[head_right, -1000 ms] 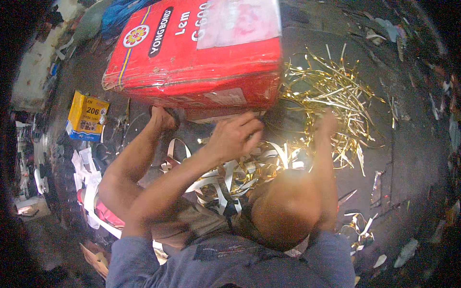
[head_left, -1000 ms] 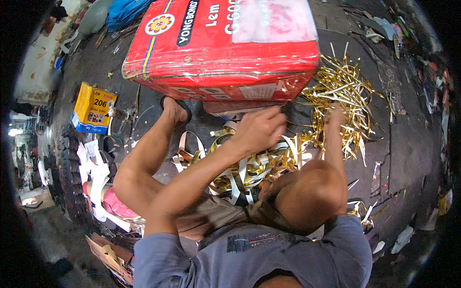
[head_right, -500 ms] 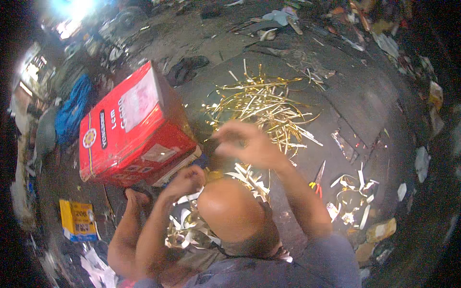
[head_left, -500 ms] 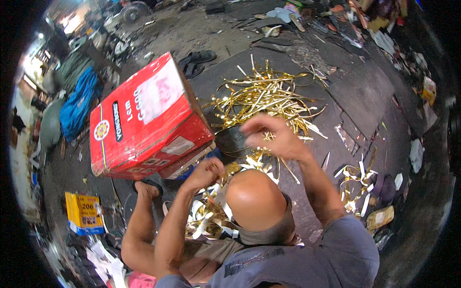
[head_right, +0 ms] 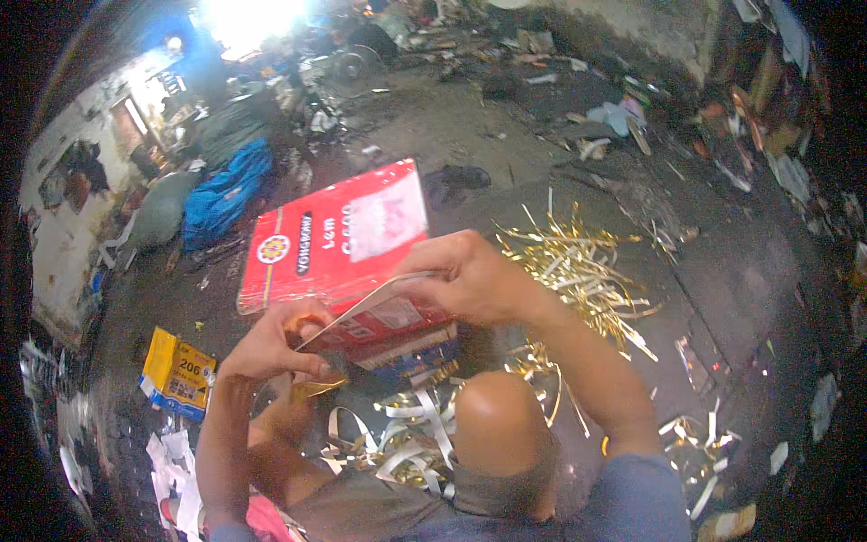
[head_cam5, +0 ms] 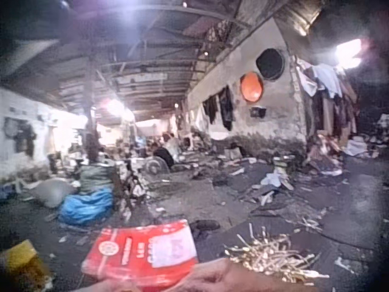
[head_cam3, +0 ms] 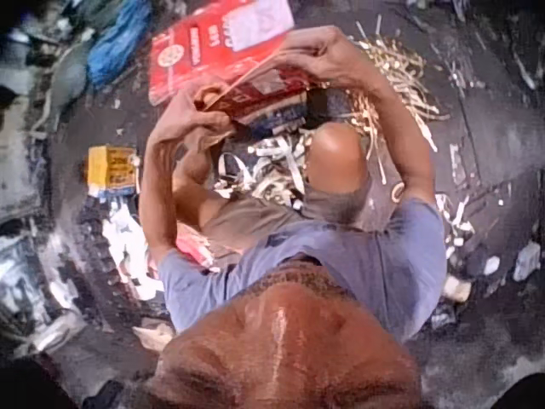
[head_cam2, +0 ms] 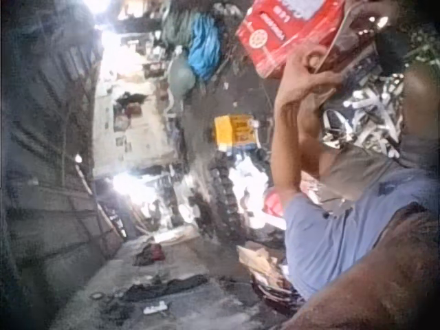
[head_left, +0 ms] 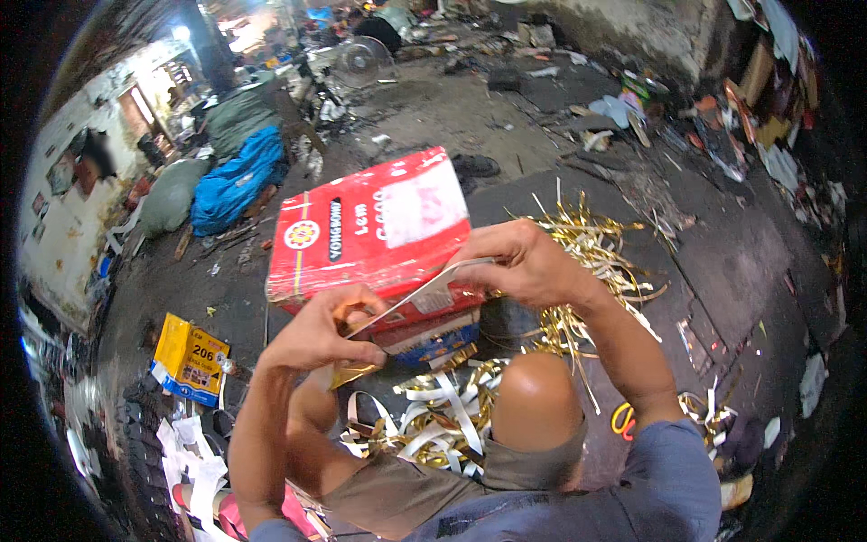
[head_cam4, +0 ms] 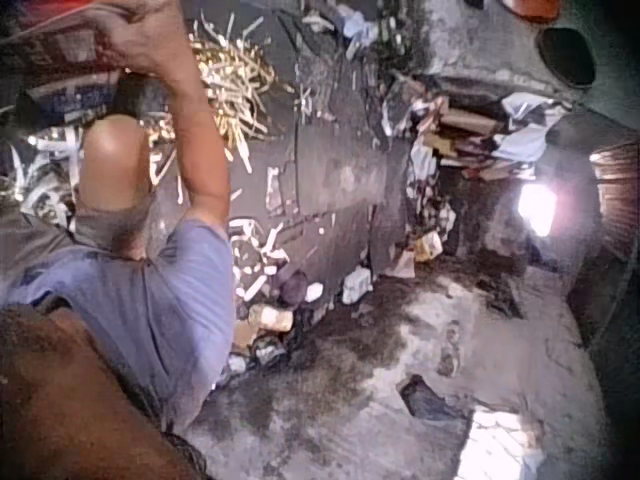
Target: The person wraps a red cardboard box with white and gold ribbons. They repeatedly pull ribbon from a pile, place it across the box, and secure it with tape, rotating the box to cover multiple sides.
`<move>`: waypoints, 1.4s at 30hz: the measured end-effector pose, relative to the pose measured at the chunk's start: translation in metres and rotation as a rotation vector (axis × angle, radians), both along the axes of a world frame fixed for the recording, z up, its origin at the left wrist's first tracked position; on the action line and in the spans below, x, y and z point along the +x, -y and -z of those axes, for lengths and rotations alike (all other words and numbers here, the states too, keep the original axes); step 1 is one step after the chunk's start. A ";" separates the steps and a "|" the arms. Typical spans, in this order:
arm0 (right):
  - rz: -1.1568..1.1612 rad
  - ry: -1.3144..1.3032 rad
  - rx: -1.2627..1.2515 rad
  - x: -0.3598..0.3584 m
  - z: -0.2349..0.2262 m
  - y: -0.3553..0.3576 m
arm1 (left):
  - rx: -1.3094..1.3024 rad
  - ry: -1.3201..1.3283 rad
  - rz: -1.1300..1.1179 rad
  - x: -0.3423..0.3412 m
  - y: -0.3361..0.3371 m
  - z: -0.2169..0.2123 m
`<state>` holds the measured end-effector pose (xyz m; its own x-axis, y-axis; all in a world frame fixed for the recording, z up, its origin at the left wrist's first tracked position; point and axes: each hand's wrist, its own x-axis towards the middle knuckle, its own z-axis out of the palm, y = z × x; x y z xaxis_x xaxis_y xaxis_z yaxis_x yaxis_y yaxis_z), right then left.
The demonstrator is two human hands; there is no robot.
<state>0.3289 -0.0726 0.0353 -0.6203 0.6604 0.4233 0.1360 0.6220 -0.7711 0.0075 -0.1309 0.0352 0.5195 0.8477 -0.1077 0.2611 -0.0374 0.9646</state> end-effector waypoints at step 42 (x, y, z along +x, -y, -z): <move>0.432 0.281 0.256 -0.028 0.029 -0.091 | 0.765 -0.048 -0.323 0.071 -0.148 0.066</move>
<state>0.3010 0.0189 0.0059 -0.4289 0.7769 0.4610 0.5975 0.6267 -0.5002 0.0787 0.0174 -0.0307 0.2479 0.8026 0.5426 0.4117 -0.5942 0.6909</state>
